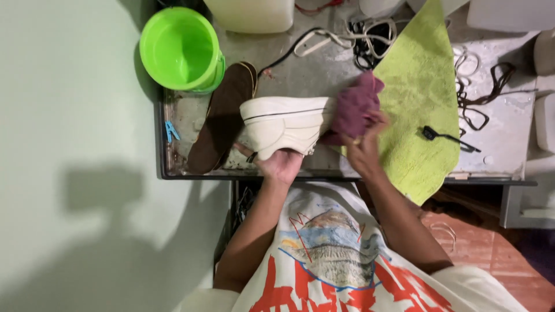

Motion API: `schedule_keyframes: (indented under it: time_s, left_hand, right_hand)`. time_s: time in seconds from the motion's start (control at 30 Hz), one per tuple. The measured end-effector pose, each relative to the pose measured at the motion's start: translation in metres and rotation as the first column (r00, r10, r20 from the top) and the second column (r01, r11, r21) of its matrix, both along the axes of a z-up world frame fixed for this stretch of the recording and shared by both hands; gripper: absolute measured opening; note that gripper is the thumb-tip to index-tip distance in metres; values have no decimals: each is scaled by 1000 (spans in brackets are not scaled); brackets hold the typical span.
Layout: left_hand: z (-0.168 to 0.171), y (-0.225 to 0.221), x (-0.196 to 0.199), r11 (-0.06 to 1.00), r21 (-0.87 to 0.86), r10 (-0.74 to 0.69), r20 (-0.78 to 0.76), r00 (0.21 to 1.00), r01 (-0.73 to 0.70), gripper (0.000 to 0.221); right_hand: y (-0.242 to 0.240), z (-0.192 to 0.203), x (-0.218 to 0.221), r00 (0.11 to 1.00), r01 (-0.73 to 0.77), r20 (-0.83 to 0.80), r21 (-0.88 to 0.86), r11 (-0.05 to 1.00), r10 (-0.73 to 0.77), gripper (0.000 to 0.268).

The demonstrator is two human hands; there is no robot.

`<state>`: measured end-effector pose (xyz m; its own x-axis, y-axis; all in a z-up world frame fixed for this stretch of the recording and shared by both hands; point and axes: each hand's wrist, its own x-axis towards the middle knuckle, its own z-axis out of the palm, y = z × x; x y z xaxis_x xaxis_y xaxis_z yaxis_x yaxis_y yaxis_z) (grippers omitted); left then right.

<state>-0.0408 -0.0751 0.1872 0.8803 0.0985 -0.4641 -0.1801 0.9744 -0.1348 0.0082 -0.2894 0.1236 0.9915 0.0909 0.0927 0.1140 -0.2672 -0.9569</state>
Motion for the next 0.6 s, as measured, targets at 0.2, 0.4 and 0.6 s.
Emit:
schedule_keyframes:
  time_s: [0.2, 0.4, 0.6]
  left_hand:
    - [-3, -23, -15, 997, 68, -33, -29, 999, 35, 130]
    - [-2, -30, -17, 995, 78, -55, -30, 998, 57, 127]
    - [-6, -30, -15, 994, 91, -58, -27, 998, 60, 125]
  right_hand:
    - [62, -21, -75, 956, -63, 271, -187, 980, 113, 56]
    - [72, -18, -78, 714, -448, 514, -185, 875, 475, 50]
    - [5, -5, -39, 952, -301, -21, -226, 927, 304, 37]
